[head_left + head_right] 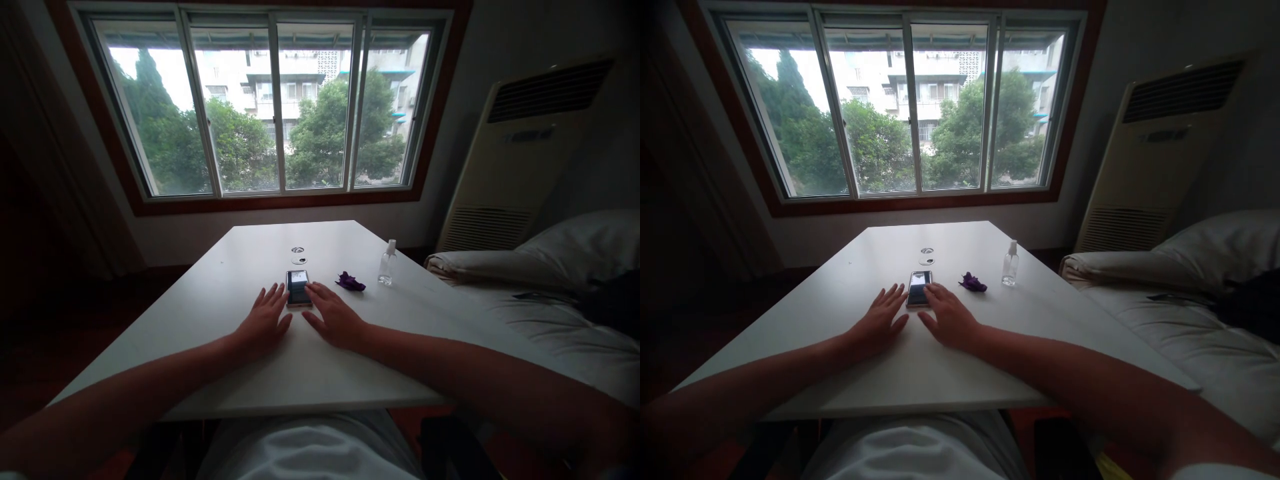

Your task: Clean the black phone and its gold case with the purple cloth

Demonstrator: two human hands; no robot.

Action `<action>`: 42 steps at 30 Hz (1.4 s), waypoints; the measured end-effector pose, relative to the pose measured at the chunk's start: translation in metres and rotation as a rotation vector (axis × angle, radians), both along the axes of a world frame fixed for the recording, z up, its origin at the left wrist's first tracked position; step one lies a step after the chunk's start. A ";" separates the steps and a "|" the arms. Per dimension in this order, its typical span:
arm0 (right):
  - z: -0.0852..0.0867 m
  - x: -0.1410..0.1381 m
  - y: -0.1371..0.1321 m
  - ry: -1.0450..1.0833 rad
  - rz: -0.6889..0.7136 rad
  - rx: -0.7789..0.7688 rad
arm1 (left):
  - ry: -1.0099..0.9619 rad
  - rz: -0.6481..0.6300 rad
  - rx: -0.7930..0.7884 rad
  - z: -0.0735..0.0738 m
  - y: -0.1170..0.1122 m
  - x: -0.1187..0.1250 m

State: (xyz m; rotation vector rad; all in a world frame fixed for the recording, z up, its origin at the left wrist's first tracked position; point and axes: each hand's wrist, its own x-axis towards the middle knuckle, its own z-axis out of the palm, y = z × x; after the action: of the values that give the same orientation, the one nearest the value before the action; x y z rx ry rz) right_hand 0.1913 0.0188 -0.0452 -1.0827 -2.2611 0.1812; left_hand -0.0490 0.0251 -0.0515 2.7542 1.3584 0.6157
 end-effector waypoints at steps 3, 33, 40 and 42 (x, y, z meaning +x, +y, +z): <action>0.000 0.002 -0.025 -0.017 0.114 -0.065 | 0.027 -0.075 -0.074 0.001 -0.031 -0.003; 0.004 -0.018 -0.044 -0.413 0.074 -0.177 | 0.199 -0.012 -0.220 0.005 -0.049 0.019; 0.006 -0.019 -0.045 -0.418 0.062 -0.198 | 0.196 -0.014 -0.218 0.003 -0.048 0.018; 0.006 -0.019 -0.045 -0.419 0.056 -0.199 | 0.192 -0.011 -0.214 0.003 -0.048 0.019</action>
State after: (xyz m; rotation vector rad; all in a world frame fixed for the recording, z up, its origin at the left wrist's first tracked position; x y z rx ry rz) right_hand 0.1721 -0.0262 -0.0389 -1.2537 -2.6941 0.2240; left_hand -0.0302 -0.0230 -0.0484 2.7005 1.3507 0.1948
